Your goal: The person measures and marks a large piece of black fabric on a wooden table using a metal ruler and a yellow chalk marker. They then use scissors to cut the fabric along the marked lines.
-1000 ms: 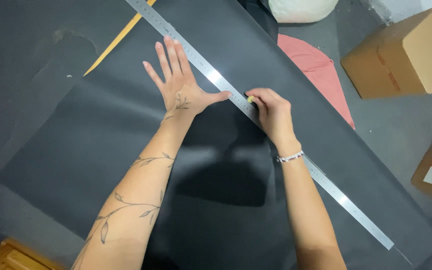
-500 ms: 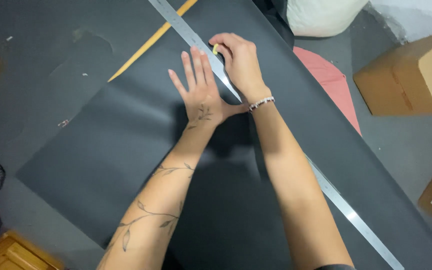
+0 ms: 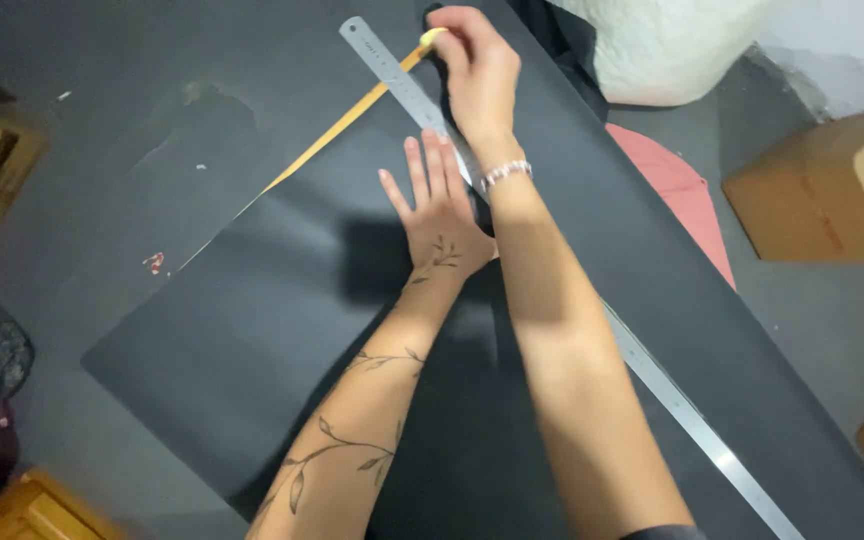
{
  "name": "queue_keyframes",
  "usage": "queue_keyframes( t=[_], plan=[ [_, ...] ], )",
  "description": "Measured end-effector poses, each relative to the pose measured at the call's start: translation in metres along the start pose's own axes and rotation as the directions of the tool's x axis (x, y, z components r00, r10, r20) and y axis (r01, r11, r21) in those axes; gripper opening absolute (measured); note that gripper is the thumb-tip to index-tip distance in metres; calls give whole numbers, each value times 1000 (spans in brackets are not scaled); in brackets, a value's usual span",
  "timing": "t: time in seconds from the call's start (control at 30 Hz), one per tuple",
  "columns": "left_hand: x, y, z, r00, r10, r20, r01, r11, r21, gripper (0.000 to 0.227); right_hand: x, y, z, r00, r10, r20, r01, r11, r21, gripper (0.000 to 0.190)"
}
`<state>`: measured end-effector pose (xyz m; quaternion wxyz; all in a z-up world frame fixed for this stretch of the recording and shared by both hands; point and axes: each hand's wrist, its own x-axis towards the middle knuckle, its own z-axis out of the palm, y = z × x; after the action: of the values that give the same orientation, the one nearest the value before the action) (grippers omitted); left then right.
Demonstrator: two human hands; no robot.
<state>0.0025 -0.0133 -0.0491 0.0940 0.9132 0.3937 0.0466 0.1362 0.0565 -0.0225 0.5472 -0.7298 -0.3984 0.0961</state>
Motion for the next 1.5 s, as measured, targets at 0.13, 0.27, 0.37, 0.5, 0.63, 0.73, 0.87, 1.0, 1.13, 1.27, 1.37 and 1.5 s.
queue_keyframes(
  t=[0.13,0.27,0.37,0.5,0.63,0.73,0.87,1.0,1.13,1.27,1.37,1.5],
  plan=[
    [4,2,-5,992,-18,128,17,1000,11,167,-69,-41,-55,914,225,-338,-175,969,172,20],
    [-1,0,-32,994,46,102,-16,962,-274,153,-198,-31,-111,783,444,-435,-284,878,385,28],
    [-8,-4,-45,962,83,259,-6,959,-282,136,-286,-14,-156,652,486,-582,-480,859,179,28],
    [-39,-16,-42,966,127,226,-95,984,-150,104,-359,-49,-207,642,491,-589,-702,685,-194,32],
    [-63,-39,-24,949,250,192,-224,964,-146,81,-408,-35,-231,815,414,-406,-571,697,-435,35],
    [-79,-51,-9,928,330,172,-304,939,-161,77,-420,-44,-225,847,373,-379,-521,724,-452,37],
    [-100,-63,-2,889,438,136,-419,896,-143,68,-440,-62,-228,806,392,-443,-568,722,-394,39],
    [-128,-69,-23,830,521,199,-495,852,-170,69,-468,-79,-226,541,620,-568,-717,693,73,41],
    [-158,-79,-17,728,681,80,-666,730,-155,98,-488,-83,-212,132,697,-705,-542,646,537,17],
    [-204,-80,-31,497,863,87,-838,503,-209,99,-516,-93,-185,-50,798,-601,-222,578,786,16],
    [-232,-94,-26,264,963,55,-950,270,-156,99,-534,-99,-159,-102,830,-548,55,555,830,25],
    [-239,-104,-15,196,979,48,-977,199,-73,100,-543,-140,-144,-105,853,-512,106,521,847,32]
  ],
)
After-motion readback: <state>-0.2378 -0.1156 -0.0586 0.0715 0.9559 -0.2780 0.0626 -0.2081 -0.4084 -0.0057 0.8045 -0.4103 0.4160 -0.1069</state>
